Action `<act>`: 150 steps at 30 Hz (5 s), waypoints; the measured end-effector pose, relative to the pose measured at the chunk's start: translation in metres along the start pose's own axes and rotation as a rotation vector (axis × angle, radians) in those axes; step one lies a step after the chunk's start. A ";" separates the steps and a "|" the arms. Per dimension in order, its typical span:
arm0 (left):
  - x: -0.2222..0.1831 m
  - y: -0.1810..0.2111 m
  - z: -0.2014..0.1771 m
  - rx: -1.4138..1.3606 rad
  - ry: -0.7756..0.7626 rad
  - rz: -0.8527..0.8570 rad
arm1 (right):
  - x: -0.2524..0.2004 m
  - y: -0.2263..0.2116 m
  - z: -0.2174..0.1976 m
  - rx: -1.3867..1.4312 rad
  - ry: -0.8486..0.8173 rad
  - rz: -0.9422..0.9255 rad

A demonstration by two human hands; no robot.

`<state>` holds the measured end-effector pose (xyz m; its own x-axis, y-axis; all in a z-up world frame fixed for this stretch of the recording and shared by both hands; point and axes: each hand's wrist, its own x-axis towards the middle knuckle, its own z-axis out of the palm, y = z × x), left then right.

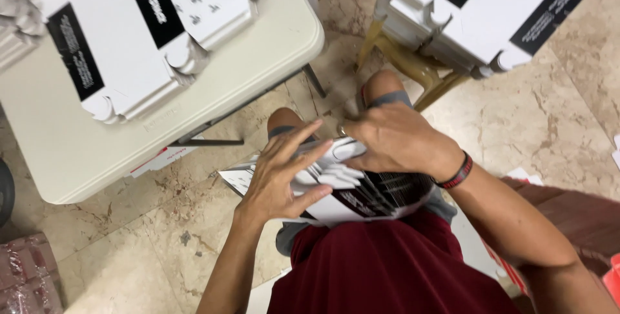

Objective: The person picks up several cardboard flats from a table and stacks them together.

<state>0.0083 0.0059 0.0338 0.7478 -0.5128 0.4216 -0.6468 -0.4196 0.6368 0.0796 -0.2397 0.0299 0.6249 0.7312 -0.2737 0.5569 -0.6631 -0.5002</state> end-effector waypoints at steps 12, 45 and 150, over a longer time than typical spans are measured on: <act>0.032 0.083 -0.147 -0.042 -0.508 -0.602 | 0.009 0.056 0.022 0.028 0.161 -0.059; -0.179 -0.114 0.022 -0.859 0.612 -1.033 | 0.000 0.032 0.014 0.155 0.082 0.127; 0.310 -0.204 0.135 -0.030 -0.421 -0.902 | -0.064 0.394 -0.012 0.793 1.336 0.902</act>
<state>0.3514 -0.1689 -0.0527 0.8398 -0.2374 -0.4882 0.1464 -0.7670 0.6247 0.2663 -0.5497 -0.1398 0.7533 -0.6532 -0.0770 -0.2879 -0.2222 -0.9315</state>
